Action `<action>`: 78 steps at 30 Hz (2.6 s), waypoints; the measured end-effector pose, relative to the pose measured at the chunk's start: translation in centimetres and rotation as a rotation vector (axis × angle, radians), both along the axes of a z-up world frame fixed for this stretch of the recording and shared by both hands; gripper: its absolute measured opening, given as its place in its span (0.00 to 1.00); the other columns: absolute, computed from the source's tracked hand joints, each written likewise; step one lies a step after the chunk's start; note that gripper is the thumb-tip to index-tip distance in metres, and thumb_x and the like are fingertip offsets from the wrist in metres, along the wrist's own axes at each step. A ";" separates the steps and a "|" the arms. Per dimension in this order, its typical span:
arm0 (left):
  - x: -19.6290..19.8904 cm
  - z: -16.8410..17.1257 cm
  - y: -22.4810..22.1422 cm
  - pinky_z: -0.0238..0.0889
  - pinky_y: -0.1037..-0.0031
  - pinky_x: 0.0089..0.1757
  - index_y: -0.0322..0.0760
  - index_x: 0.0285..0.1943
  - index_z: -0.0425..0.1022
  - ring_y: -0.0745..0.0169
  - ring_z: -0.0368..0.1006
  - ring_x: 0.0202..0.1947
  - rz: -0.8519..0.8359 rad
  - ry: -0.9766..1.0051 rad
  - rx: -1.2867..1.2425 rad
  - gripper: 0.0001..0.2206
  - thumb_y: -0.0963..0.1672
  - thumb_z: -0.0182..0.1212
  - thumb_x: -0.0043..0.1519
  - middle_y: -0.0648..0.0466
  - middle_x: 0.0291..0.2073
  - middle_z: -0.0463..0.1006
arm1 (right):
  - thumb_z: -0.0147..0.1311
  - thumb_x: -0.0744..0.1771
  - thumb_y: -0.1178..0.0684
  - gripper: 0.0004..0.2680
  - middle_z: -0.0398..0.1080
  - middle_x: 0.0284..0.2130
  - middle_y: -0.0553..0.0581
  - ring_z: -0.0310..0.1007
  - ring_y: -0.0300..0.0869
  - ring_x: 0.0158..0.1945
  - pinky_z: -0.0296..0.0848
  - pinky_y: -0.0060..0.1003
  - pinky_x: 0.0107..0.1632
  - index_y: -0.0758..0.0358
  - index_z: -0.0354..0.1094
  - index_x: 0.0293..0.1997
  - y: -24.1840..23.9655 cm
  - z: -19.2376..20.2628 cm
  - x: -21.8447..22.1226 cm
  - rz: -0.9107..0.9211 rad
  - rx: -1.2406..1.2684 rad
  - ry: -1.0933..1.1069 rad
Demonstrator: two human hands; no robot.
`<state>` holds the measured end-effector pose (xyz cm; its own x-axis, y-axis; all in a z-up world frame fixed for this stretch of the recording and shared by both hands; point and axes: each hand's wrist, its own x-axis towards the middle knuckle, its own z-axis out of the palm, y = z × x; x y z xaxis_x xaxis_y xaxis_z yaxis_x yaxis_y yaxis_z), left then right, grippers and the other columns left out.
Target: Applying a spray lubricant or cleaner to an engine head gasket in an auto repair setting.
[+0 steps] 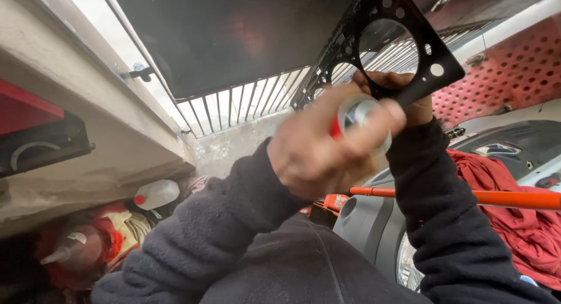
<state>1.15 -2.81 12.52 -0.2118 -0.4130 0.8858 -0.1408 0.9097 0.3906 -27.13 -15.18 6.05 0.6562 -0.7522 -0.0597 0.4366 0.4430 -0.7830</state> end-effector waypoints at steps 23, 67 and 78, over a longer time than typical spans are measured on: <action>1.5 -0.2 -1.4 0.76 0.68 0.47 0.39 0.73 0.55 0.47 0.75 0.52 0.197 0.058 0.014 0.31 0.38 0.71 0.65 0.41 0.60 0.67 | 0.59 0.66 0.45 0.20 0.69 0.37 0.58 0.63 0.44 0.41 0.61 0.35 0.48 0.77 0.68 0.52 1.3 1.9 1.1 -0.089 -0.050 0.082; 2.5 -3.9 -4.3 0.78 0.68 0.41 0.43 0.72 0.56 0.54 0.79 0.41 0.358 0.078 0.312 0.28 0.41 0.69 0.67 0.46 0.50 0.70 | 0.57 0.67 0.40 0.19 0.64 0.29 0.56 0.56 0.43 0.36 0.54 0.34 0.42 0.75 0.68 0.42 1.5 0.9 0.0 -0.131 -0.148 0.188; -1.4 0.0 2.7 0.76 0.70 0.46 0.53 0.73 0.55 0.52 0.74 0.48 0.011 -0.025 0.111 0.27 0.38 0.63 0.69 0.42 0.58 0.68 | 0.55 0.69 0.40 0.19 0.65 0.35 0.53 0.56 0.40 0.39 0.57 0.33 0.49 0.72 0.67 0.53 1.0 0.9 -0.2 0.005 -0.039 0.087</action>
